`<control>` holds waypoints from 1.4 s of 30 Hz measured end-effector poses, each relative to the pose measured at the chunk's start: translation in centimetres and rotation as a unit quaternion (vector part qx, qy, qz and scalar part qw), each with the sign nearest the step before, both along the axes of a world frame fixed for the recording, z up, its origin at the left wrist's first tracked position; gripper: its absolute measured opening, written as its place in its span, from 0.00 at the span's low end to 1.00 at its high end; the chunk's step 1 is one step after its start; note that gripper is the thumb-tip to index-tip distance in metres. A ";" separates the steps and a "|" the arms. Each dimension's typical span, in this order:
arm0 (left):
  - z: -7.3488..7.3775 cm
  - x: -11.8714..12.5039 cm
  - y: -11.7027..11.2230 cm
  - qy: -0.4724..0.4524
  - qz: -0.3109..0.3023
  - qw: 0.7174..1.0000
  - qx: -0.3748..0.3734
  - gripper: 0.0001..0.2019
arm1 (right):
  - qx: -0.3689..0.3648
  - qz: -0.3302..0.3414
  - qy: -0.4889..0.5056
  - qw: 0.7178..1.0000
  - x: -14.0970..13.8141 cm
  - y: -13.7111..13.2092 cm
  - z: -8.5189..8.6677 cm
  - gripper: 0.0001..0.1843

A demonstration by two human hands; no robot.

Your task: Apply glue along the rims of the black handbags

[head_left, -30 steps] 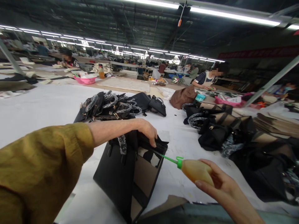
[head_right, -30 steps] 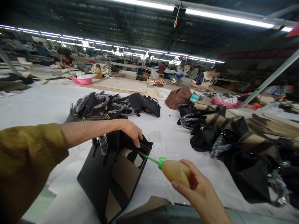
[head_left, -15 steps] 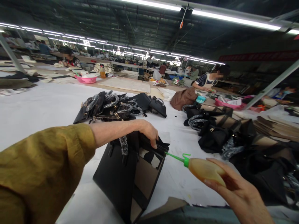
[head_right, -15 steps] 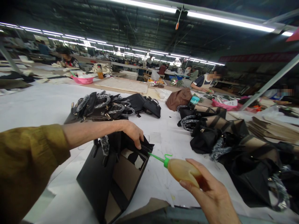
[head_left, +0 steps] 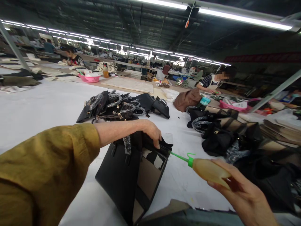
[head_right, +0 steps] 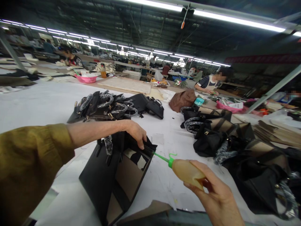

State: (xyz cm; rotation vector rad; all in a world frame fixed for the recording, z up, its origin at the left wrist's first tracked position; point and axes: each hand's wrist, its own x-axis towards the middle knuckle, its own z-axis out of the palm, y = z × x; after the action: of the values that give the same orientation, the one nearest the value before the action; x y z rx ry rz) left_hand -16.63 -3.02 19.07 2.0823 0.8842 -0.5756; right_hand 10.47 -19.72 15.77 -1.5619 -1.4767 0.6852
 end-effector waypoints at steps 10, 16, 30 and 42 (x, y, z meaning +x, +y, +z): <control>0.2 -0.1 -0.2 0.001 -0.017 1.000 0.003 0.22 | 0.008 0.021 -0.009 1.000 -0.4 -0.8 -0.8 0.23; 0.2 -0.4 -0.3 -0.019 -0.011 1.000 -0.013 0.21 | -0.019 0.037 -0.003 0.999 -0.1 -0.7 -1.1 0.24; 0.9 -0.5 -0.8 -0.015 -0.029 0.999 0.009 0.19 | 0.005 0.111 -0.054 0.992 -0.4 -1.3 -1.7 0.20; 0.6 -0.1 -0.5 -0.007 -0.033 0.998 0.051 0.18 | 0.045 0.063 -0.068 0.995 -0.5 0.0 -2.0 0.21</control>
State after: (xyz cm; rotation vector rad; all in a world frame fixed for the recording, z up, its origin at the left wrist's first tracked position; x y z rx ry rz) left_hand -16.77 -3.56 19.64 2.2113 0.8551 -0.5610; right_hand 9.99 -19.71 13.73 -1.4805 -1.6954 0.5845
